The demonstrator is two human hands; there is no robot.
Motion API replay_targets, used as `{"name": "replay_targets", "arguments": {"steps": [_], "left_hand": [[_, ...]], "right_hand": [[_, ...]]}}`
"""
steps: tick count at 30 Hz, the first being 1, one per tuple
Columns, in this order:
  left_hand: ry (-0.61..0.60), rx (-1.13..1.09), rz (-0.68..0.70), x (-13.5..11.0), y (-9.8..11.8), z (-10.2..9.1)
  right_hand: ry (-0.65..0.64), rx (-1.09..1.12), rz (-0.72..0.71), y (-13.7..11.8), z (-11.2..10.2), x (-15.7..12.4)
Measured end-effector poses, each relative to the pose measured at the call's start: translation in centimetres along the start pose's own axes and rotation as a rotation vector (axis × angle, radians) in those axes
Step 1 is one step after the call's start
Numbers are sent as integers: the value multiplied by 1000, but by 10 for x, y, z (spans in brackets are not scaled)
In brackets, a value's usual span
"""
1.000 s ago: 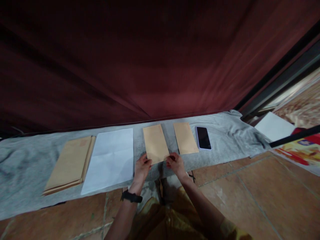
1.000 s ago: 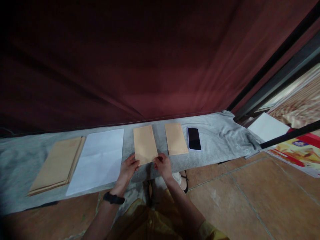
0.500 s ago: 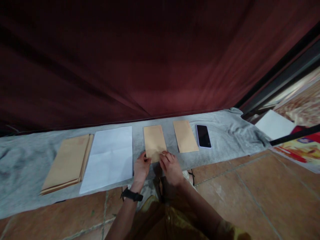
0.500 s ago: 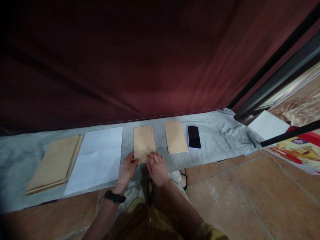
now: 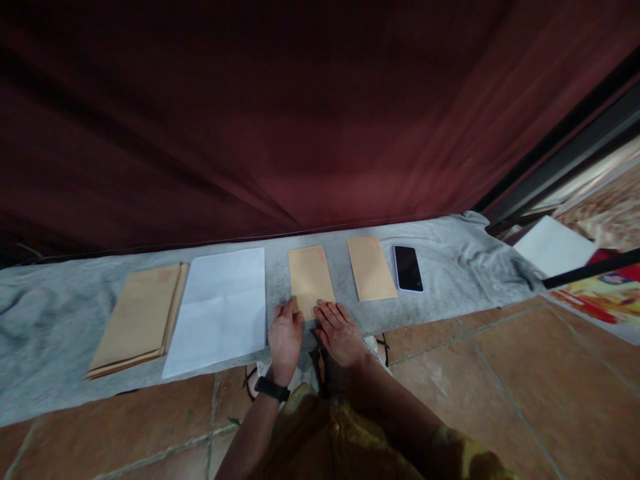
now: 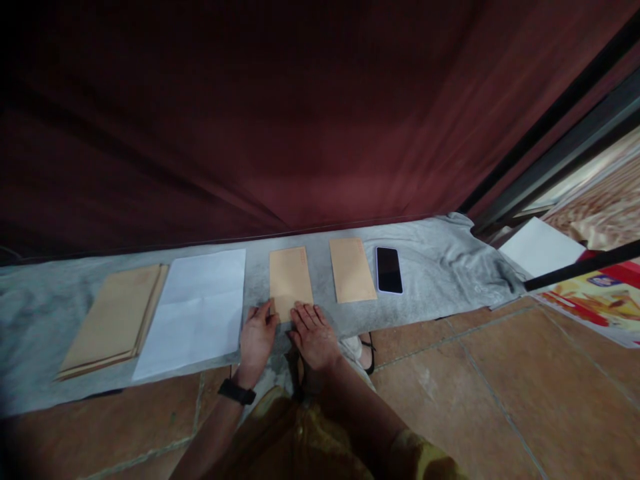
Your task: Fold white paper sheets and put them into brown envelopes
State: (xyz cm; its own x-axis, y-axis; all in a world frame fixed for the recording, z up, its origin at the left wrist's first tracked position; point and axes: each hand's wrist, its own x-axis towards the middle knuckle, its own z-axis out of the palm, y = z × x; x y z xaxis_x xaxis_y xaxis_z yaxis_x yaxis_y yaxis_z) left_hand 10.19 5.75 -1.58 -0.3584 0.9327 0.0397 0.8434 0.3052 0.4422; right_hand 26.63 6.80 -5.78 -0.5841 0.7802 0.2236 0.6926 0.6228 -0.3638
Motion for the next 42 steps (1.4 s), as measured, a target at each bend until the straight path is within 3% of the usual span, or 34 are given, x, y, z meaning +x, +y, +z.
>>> {"name": "replay_targets", "arguments": {"steps": [5, 9, 22, 32, 42], "left_hand": [[60, 68, 332, -20, -5, 11], [35, 128, 421, -36, -13, 21], [39, 209, 490, -50, -25, 31], [51, 204, 434, -50, -19, 31], [48, 209, 416, -47, -10, 24]], "right_hand": [[-5, -3, -7, 2, 2, -1], [-22, -11, -31, 3, 0, -1], [32, -67, 101, 14, -14, -23], [178, 71, 454, 3, -9, 21], [214, 333, 613, 16, -10, 37]]}}
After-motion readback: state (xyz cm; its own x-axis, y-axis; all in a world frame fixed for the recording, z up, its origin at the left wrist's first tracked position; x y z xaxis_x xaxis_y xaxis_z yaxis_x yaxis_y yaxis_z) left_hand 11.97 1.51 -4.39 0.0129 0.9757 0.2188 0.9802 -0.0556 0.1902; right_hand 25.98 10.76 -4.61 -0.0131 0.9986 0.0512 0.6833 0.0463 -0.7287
